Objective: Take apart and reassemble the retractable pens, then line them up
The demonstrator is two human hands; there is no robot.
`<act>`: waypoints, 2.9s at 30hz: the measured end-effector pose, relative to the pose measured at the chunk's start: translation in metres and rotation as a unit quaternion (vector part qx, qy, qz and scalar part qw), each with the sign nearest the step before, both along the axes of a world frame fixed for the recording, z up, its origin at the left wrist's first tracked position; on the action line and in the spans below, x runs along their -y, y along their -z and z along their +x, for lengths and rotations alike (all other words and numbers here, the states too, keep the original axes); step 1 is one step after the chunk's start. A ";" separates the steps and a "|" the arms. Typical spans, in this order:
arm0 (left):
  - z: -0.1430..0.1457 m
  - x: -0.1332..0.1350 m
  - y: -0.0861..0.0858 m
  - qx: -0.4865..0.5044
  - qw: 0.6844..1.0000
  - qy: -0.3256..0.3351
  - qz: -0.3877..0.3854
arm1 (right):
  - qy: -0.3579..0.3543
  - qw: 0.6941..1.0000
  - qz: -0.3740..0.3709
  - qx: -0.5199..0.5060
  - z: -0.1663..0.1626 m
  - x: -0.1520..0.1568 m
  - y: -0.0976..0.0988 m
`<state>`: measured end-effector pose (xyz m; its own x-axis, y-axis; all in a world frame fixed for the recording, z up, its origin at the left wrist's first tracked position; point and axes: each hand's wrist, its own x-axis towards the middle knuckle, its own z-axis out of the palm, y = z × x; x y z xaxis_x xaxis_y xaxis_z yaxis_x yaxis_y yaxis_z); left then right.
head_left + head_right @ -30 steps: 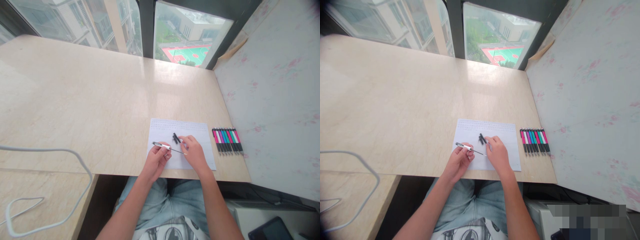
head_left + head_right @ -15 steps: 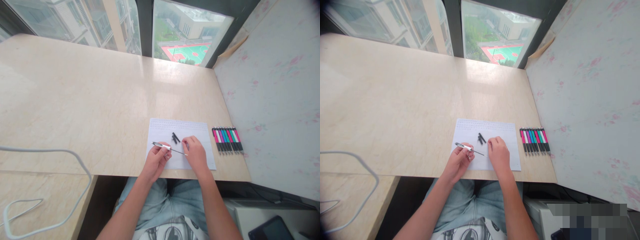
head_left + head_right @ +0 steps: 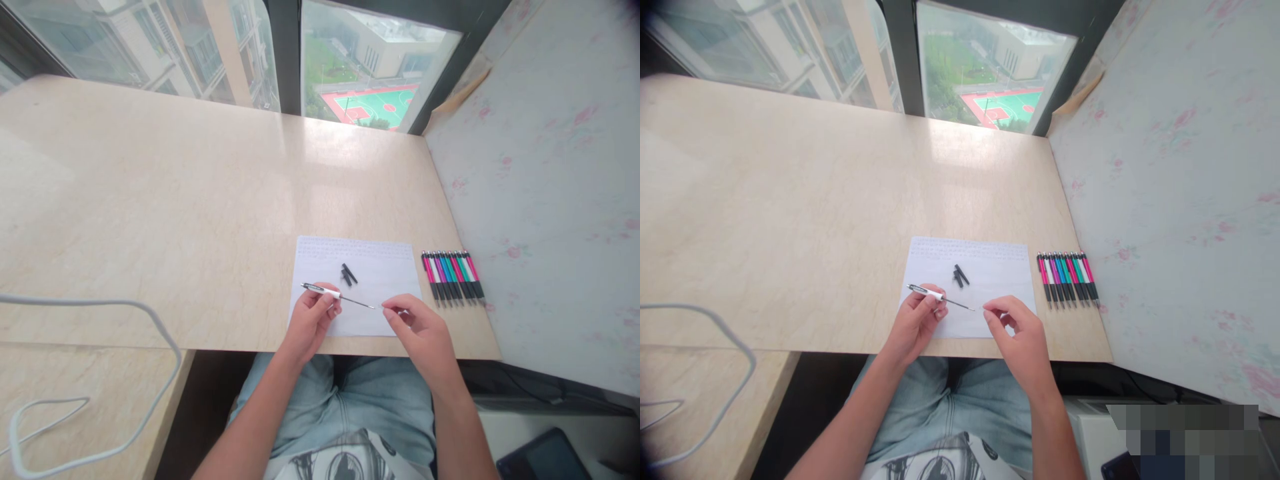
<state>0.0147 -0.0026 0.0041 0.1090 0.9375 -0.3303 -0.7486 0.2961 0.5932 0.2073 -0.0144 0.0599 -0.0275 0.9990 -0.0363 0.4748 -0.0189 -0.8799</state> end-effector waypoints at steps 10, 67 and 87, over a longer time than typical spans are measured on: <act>0.001 -0.001 0.000 -0.013 1.000 -0.002 -0.006 | -0.030 0.994 0.080 0.064 -0.005 0.004 -0.013; -0.001 -0.001 -0.003 0.027 1.000 0.010 -0.009 | 0.093 0.987 0.038 0.122 -0.024 -0.037 0.049; 0.001 0.000 0.000 -0.020 1.000 0.003 0.007 | -0.001 0.990 0.106 0.089 0.005 0.010 -0.015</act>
<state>0.0159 -0.0023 0.0044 0.1014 0.9415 -0.3214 -0.7221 0.2919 0.6272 0.2125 -0.0241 0.0748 -0.0420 0.9847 0.1694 0.6232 0.1583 -0.7659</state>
